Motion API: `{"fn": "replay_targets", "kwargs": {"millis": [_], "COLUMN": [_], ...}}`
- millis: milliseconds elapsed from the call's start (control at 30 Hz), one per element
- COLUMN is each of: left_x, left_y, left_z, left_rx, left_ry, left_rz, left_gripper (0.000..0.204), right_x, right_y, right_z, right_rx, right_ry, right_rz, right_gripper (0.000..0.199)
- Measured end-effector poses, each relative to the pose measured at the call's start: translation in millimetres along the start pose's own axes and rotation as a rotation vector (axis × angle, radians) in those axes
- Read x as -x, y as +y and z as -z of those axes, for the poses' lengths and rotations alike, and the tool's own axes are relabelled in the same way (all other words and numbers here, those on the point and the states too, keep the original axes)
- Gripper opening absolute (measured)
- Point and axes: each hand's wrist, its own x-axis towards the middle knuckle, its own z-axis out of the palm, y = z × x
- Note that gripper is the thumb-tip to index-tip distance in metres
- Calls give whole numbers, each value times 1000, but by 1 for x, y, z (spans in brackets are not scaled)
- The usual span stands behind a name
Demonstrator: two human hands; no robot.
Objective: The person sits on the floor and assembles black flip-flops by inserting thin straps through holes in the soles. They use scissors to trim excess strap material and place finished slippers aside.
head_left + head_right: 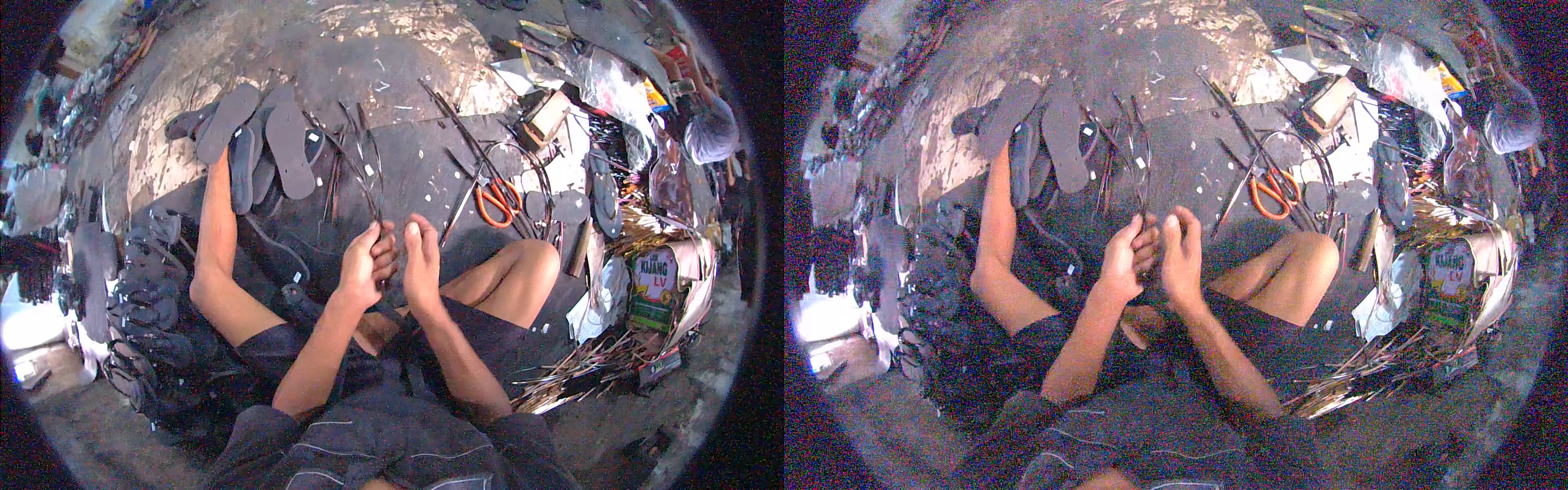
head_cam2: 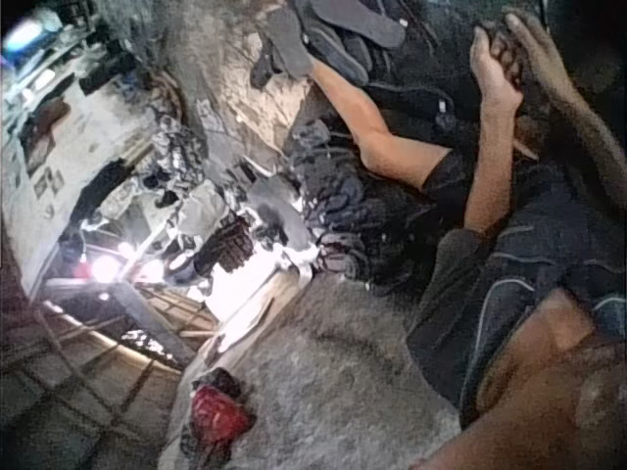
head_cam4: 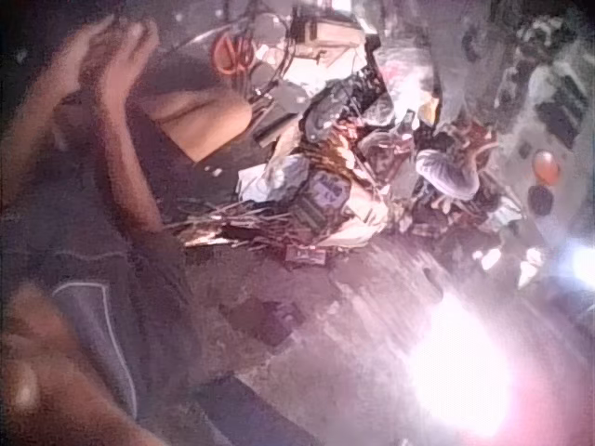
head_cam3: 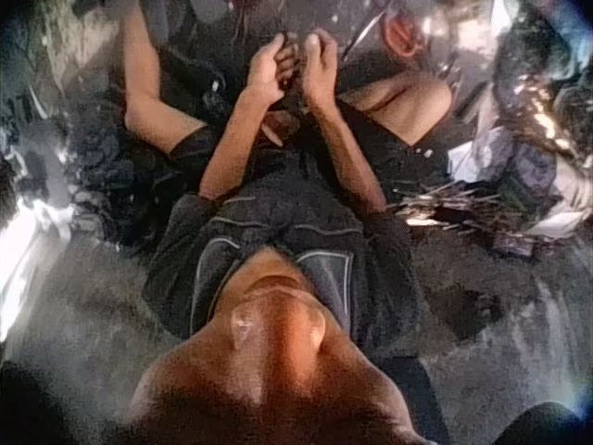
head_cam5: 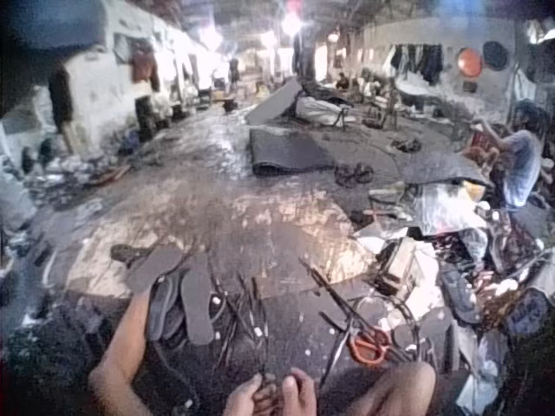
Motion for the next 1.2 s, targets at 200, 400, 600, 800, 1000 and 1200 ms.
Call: {"fn": "replay_targets", "kwargs": {"millis": [200,400,600,800,1000,1200], "left_x": [47,-41,-143,-195,-84,-43], "left_y": [-49,-41,-79,-51,8,-25], "left_z": [11,22,-76,-22,7,8], "left_rx": [-1063,-818,-1314,-862,-572,-597], "left_ry": [-184,262,80,244,-40,128], "left_rz": [-615,-591,-935,-792,-187,-331], "left_gripper": [34,33,49,37,40,31], "right_x": [-153,-241,-188,-192,-134,-122], "right_y": [-27,-143,-77,-94,-108,28], "right_z": [25,73,210,164,82,27], "right_rx": [-356,867,1579,1147,656,739], "right_ry": [-458,143,83,95,-148,204], "right_rz": [-280,531,331,355,38,279], "right_gripper": [45,59,32,34,43,45]}}
